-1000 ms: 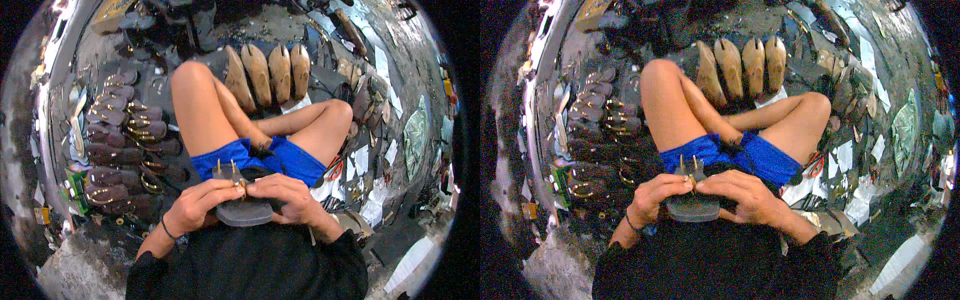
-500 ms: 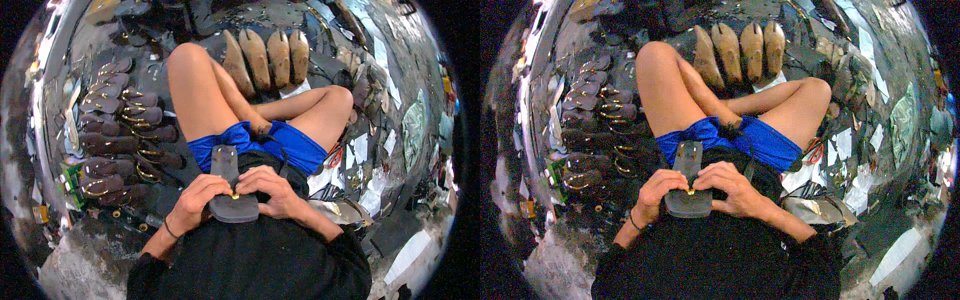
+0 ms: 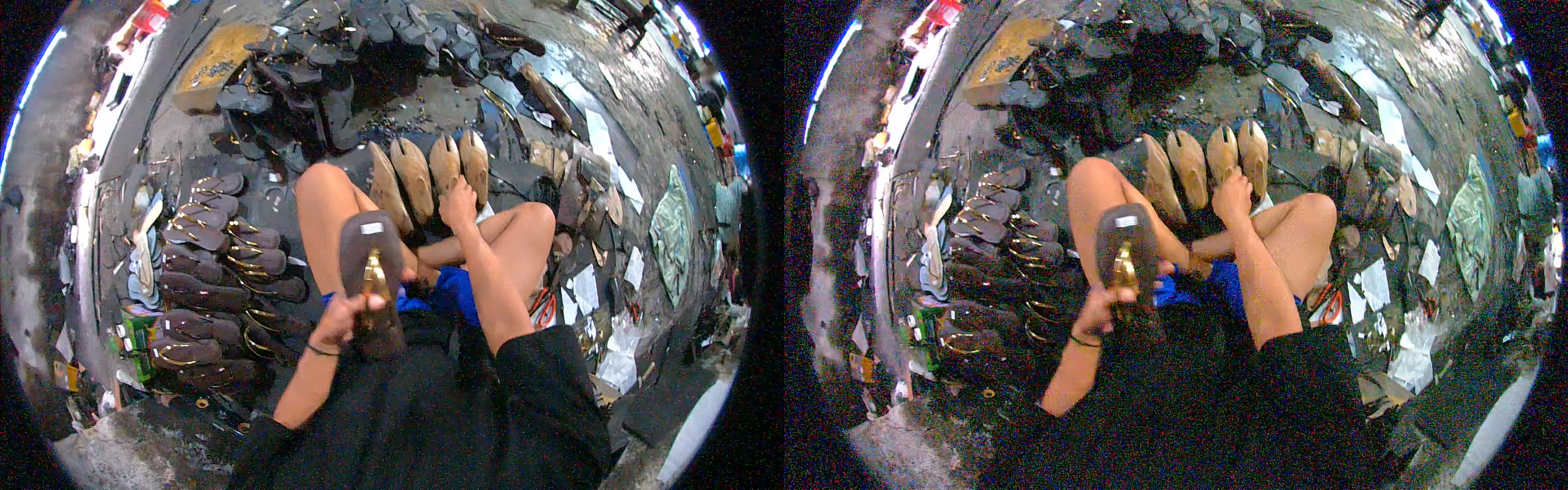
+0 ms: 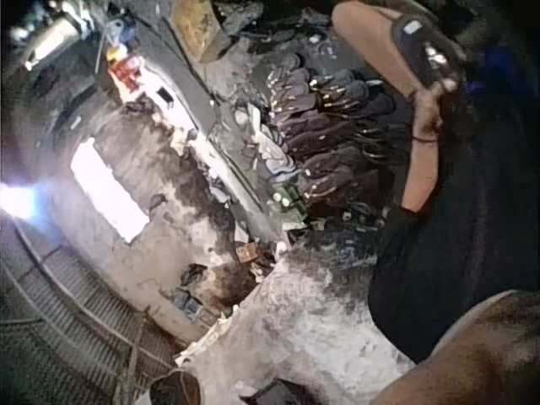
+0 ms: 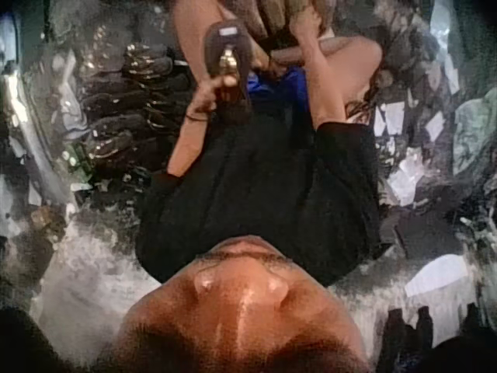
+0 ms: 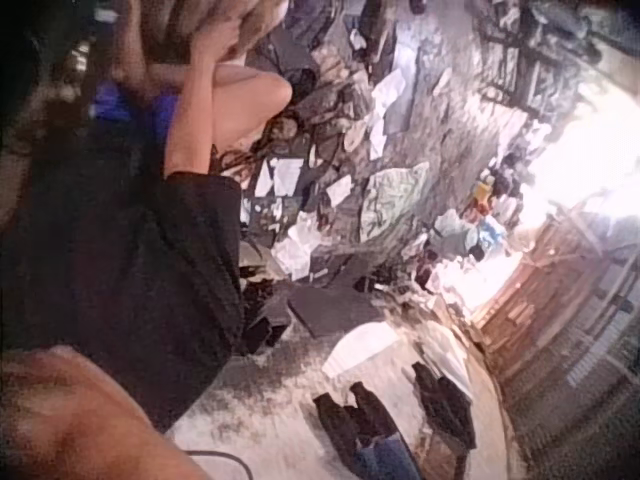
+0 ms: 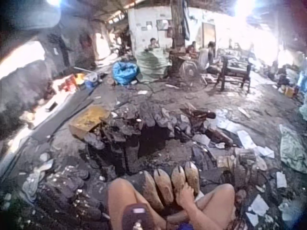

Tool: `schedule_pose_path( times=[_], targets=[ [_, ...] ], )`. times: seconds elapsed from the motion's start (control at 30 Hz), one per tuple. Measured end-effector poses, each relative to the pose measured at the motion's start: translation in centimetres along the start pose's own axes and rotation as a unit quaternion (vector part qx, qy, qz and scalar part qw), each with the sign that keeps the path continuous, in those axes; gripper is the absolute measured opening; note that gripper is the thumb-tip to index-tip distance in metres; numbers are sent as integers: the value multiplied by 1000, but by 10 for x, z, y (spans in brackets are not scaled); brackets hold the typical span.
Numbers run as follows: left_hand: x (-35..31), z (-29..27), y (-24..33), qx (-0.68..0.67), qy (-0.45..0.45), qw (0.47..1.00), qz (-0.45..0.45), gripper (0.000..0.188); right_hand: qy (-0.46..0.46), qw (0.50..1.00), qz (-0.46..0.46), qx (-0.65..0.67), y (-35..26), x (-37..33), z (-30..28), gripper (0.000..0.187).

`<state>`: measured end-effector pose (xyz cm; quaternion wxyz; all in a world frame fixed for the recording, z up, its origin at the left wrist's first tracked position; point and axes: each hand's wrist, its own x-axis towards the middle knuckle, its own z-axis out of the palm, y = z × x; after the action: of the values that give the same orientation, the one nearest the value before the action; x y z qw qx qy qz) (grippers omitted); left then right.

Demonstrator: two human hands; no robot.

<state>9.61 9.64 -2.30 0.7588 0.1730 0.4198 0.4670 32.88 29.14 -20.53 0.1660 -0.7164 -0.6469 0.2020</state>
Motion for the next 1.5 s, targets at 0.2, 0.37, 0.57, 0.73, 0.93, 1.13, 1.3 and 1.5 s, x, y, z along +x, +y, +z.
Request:
schedule_pose_path(
  times=[0.2, 0.37, 0.57, 0.73, 0.93, 1.13, 1.3, 1.5],
  targets=[
    [28, -8, -19, 28, -4, 1000, 8, 55, -217, 701, 190, 652, -23, -66, -109, 52],
    [63, -17, -8, 18, 116, 992, 53, 54, -351, 585, 191, 706, -83, -174, -213, 67],
    [57, -2, -18, 29, 69, 995, 69, 75, -163, 952, -67, 251, -111, -226, -202, 60],
    [46, -31, -78, -116, 125, 983, 64, 88, -54, 975, -151, 152, -134, -213, -153, 59],
    [61, -21, -64, -104, 154, 982, 46, 86, -18, 983, -135, 126, -140, -206, -130, 58],
    [74, 20, -17, -47, 65, 994, 73, 79, 99, 968, -189, 131, -148, -189, -155, 59],
    [86, 19, -4, 177, 20, 979, 102, 64, 107, 972, -187, 89, -144, -172, -149, 69],
    [82, 22, 24, 47, -2, 998, 46, 68, -93, 966, -160, 182, -125, -179, -172, 104]
  ],
)
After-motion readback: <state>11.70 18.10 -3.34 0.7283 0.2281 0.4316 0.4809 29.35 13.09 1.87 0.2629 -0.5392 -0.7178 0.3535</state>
